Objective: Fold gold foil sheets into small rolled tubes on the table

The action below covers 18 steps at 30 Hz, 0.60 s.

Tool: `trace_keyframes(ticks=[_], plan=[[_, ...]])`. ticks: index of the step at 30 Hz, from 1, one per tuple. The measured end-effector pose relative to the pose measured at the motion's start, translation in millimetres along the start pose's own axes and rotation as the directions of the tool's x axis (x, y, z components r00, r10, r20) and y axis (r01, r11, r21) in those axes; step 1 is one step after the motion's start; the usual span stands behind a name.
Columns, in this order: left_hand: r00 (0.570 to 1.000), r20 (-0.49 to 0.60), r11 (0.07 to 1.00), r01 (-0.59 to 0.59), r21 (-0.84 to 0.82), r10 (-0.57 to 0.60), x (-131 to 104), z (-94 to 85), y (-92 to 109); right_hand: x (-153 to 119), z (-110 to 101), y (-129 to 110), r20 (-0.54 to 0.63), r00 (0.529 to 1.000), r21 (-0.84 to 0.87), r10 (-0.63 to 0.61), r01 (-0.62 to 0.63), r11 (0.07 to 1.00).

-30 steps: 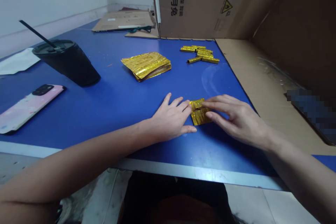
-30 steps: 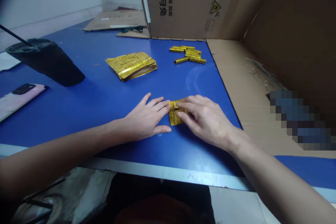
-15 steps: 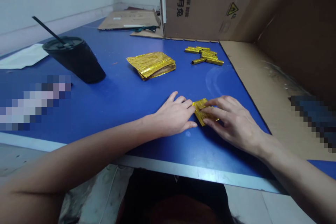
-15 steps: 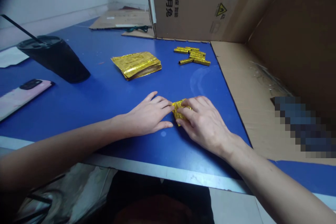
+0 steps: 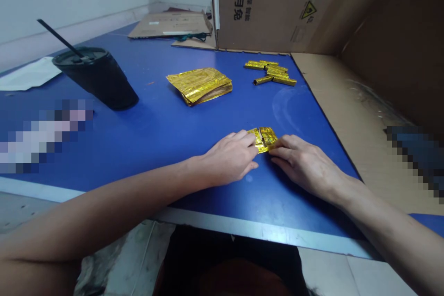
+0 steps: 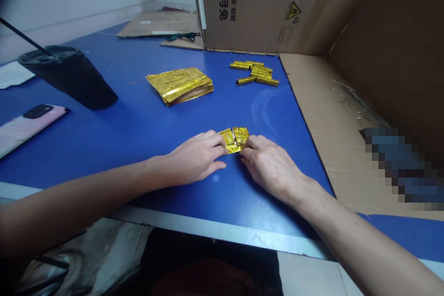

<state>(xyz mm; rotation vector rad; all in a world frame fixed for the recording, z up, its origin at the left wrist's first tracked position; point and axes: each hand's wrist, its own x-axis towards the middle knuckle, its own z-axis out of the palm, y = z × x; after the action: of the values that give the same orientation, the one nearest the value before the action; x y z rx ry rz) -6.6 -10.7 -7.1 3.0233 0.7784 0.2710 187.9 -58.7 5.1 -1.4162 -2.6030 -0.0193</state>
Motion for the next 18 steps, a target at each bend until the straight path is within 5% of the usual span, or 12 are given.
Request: trace_keyframes(ticks=[8,13,18], plan=[[0.999,0.001,0.999,-0.043,0.013,0.043,2.5,0.7,-2.3,1.1,3.0,4.3,-0.105,0.994,0.0,-0.033,0.033,0.999],[0.999,-0.004,0.999,-0.047,0.026,0.047,2.4,-1.2,-0.4,0.4,0.4,-1.9,-0.02,0.997,0.011,-0.079,0.079,0.997],[0.998,0.007,0.996,-0.068,0.06,0.068,0.7,-1.6,0.1,1.6,-1.3,-1.1,0.025,1.0,-0.047,0.014,-0.013,0.999]])
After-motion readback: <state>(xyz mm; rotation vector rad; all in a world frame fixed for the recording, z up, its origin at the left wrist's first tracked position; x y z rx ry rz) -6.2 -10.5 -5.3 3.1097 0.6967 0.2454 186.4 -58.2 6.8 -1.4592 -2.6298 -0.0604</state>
